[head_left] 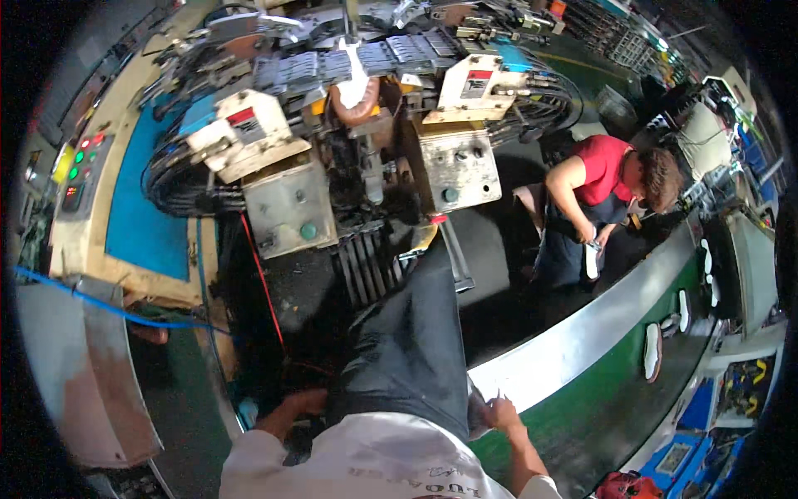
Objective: The person loads shoe lasts into a pressing machine, presses and trims the bottom edges of the shoes by hand and with a tool, and places the shoes onto a conveyor belt.
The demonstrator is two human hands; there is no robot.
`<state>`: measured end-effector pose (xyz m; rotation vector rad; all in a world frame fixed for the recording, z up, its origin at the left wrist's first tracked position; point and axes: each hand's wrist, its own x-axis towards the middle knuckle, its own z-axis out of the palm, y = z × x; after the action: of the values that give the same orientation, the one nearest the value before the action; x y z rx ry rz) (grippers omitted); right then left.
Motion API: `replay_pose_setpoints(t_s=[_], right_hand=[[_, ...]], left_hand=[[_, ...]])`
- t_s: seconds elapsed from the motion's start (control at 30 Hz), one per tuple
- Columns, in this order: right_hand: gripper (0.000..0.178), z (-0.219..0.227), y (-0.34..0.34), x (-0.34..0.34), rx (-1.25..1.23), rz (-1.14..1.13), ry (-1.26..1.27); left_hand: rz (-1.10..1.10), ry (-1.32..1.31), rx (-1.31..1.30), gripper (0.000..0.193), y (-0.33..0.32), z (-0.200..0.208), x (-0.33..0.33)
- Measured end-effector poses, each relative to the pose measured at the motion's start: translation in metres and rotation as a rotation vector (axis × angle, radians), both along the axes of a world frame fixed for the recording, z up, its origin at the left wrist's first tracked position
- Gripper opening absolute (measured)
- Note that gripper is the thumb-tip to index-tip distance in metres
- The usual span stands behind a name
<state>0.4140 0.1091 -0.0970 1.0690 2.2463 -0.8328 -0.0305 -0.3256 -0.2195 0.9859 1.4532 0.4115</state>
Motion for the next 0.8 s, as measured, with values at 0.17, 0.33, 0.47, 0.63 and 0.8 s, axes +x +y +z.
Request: replay_pose_setpoints(t_s=[0.17, 0.33, 0.47, 0.63, 0.8], right_hand=[[0.053, 0.0, -0.032, -0.012, 0.043, 0.026, -0.16], [0.062, -0.035, -0.029, -0.01, -0.023, 0.031, -0.379], [0.052, -0.023, -0.024, -0.025, -0.111, 0.019, -0.435], [0.023, -0.023, -0.013, -0.031, -0.13, -0.249, -0.368], [0.031, -0.041, 0.005, -0.022, -0.186, -0.013, -0.174]], left_hand=[[0.054, -0.201, -0.196, 0.035, -0.005, 0.012, 0.027], [0.125, -0.232, -0.277, 0.036, 0.011, 0.031, 0.032], [0.207, -0.21, -0.323, 0.036, 0.013, 0.051, 0.049], [0.228, -0.149, -0.324, 0.037, 0.02, 0.049, 0.06], [0.259, -0.043, -0.291, 0.038, 0.011, 0.038, 0.071]])
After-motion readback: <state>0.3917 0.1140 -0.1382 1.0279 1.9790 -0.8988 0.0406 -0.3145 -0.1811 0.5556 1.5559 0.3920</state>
